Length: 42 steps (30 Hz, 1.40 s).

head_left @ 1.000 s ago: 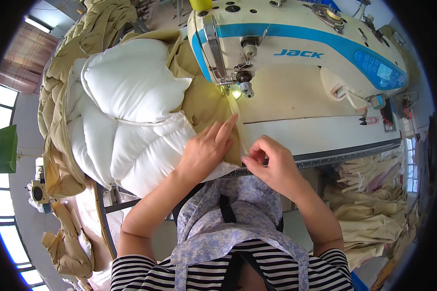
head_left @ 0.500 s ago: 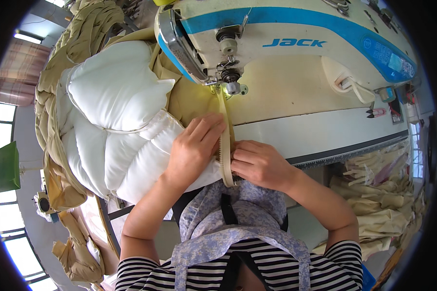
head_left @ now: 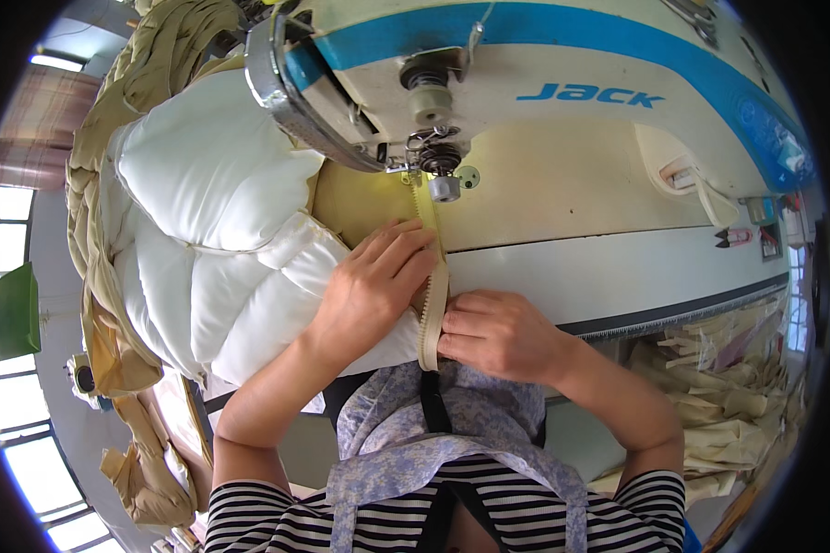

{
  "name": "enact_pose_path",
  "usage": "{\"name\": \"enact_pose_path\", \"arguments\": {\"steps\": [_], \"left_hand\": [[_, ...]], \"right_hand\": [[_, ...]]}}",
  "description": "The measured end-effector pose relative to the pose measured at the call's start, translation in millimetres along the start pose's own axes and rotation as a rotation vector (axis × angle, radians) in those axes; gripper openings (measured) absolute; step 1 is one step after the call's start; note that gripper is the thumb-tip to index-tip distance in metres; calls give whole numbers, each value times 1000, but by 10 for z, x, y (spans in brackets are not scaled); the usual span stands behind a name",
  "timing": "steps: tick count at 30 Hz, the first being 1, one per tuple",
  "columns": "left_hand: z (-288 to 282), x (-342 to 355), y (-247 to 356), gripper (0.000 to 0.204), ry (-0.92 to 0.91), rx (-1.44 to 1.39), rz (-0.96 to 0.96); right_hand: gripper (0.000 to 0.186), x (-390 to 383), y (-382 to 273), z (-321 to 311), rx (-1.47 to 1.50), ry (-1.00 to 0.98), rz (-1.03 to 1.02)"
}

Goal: The person aligns a zipper along the edge of a beige quilted jacket and sews it using a sewing machine. They guide the fabric under the needle, adjust the zipper position, and continue stitching along the length of the zipper. The person then trims excess thread and inspects the seam.

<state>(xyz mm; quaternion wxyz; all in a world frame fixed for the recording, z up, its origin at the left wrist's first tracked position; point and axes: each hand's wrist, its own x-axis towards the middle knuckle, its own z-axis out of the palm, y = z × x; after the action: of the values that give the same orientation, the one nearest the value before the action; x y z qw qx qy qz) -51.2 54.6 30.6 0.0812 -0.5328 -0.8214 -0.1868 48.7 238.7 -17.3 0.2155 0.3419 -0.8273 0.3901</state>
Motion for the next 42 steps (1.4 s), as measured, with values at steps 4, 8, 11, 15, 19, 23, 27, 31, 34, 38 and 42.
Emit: {"name": "enact_pose_path", "arguments": {"steps": [4, 8, 11, 15, 19, 23, 27, 31, 34, 38, 42], "left_hand": [[-7, 14, -39, 30, 6, -25, 10], [-1, 14, -62, 30, 22, -42, 0], [4, 13, -67, 30, 47, -9, -23], [-52, 30, -126, 31, -1, -57, -102], [-64, 168, -305, 26, 48, -224, -543], [131, 357, -473, 25, 66, 17, -554], [332, 461, -555, 25, 126, 105, -546], [388, 507, -600, 25, 131, 41, -623], [393, 500, -616, 24, 127, 17, -639], [468, 483, -602, 21, 166, 64, -599], [553, 472, -554, 17, 272, 180, -538]], "right_hand": [[10, 42, 2, -15, 25, -32, 5], [11, 54, -6, -23, 30, -67, 26], [12, 61, -19, -17, 28, -56, 38], [16, 89, -35, -26, 35, -58, 62], [19, 127, -52, -52, 27, -91, 58], [19, 150, -76, -41, 23, -121, 79], [16, 175, -114, -33, 35, -131, 122], [22, 216, -159, -47, 62, -83, 227], [32, 268, -125, -16, -73, 56, 357], [36, 342, 40, 75, -344, 41, 230], [27, 336, 130, 109, -372, 21, 189]]}}
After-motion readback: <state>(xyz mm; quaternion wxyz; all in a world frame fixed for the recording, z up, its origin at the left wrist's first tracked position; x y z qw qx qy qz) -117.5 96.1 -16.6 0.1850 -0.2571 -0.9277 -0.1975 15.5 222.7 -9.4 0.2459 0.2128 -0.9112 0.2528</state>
